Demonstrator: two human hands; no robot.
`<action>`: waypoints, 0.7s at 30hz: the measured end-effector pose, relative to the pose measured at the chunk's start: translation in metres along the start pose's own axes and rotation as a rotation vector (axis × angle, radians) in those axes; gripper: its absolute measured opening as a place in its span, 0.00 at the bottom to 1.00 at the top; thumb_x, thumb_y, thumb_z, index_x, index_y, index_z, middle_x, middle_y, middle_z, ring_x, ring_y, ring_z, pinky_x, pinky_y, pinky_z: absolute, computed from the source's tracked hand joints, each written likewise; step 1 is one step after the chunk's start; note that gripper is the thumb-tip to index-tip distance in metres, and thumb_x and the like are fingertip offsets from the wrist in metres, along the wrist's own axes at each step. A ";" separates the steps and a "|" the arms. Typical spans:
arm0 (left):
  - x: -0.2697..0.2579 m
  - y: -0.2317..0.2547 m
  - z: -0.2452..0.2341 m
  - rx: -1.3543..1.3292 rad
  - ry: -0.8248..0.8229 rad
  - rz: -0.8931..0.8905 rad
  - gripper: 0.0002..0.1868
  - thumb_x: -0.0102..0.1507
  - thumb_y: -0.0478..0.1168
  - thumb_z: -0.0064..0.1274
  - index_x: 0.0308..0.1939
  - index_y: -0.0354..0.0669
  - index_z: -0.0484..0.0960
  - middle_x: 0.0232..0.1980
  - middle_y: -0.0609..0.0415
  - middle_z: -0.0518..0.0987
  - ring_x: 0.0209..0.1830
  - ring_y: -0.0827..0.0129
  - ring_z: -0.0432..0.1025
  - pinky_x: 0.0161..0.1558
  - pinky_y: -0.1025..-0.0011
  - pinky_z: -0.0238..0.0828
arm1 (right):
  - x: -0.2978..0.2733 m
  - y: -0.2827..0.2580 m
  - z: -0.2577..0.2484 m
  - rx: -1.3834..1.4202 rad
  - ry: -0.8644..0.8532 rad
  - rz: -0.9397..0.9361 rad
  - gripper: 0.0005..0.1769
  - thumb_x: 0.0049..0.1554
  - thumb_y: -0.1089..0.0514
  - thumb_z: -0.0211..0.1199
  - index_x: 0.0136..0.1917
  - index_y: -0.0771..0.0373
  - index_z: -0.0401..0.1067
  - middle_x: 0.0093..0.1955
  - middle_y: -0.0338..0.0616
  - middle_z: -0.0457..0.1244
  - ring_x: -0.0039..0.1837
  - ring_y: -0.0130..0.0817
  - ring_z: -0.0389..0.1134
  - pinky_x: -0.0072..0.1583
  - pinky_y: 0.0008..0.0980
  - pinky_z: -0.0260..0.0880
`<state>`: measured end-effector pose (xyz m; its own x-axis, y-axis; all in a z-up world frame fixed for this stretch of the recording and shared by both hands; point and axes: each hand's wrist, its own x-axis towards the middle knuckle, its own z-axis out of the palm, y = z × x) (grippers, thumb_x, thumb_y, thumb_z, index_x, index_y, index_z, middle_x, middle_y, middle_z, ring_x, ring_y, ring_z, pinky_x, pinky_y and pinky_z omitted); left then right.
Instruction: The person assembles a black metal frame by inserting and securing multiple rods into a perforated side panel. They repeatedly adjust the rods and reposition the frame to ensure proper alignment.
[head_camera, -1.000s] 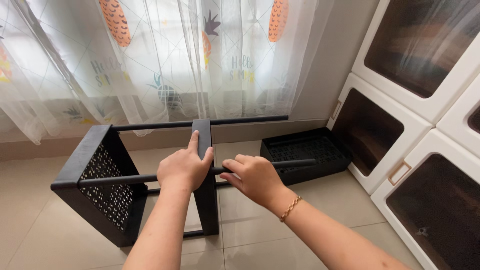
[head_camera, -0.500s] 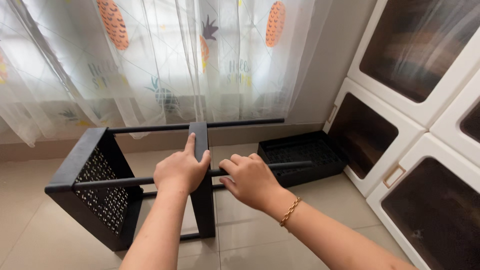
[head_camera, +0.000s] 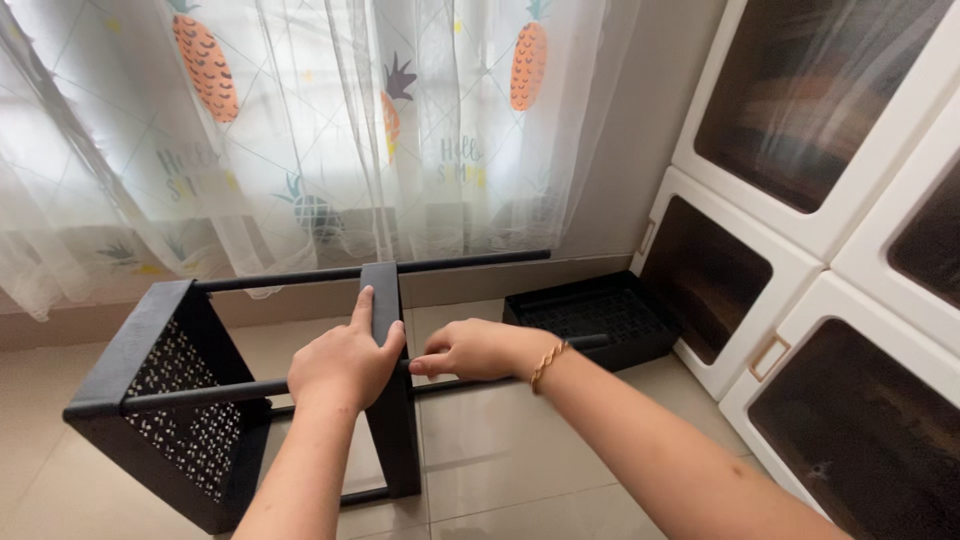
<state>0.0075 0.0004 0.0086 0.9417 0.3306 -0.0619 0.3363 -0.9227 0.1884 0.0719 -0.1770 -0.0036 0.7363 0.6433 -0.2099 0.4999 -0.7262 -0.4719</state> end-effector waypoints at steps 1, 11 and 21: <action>0.001 0.000 0.001 -0.003 0.007 0.001 0.41 0.65 0.68 0.32 0.82 0.74 0.45 0.56 0.52 0.83 0.56 0.58 0.78 0.54 0.58 0.77 | -0.005 -0.001 0.008 -0.120 0.126 -0.036 0.25 0.60 0.33 0.59 0.56 0.54 0.75 0.41 0.41 0.67 0.47 0.41 0.69 0.48 0.39 0.67; 0.001 -0.001 0.006 0.003 -0.004 -0.016 0.41 0.65 0.68 0.31 0.82 0.75 0.45 0.57 0.53 0.83 0.57 0.57 0.78 0.55 0.57 0.76 | -0.028 0.008 0.045 -0.265 0.539 -0.324 0.21 0.63 0.39 0.57 0.58 0.53 0.77 0.41 0.38 0.68 0.46 0.40 0.71 0.47 0.39 0.68; 0.005 0.002 0.007 0.007 0.025 -0.011 0.41 0.65 0.68 0.31 0.82 0.76 0.46 0.57 0.54 0.83 0.58 0.59 0.78 0.55 0.59 0.77 | 0.000 0.009 0.010 0.002 0.148 -0.118 0.26 0.59 0.37 0.61 0.63 0.52 0.74 0.33 0.48 0.66 0.41 0.45 0.69 0.47 0.40 0.64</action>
<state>0.0128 -0.0009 0.0021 0.9377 0.3451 -0.0396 0.3464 -0.9204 0.1813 0.0720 -0.1814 -0.0165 0.7318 0.6811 -0.0245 0.5859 -0.6470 -0.4879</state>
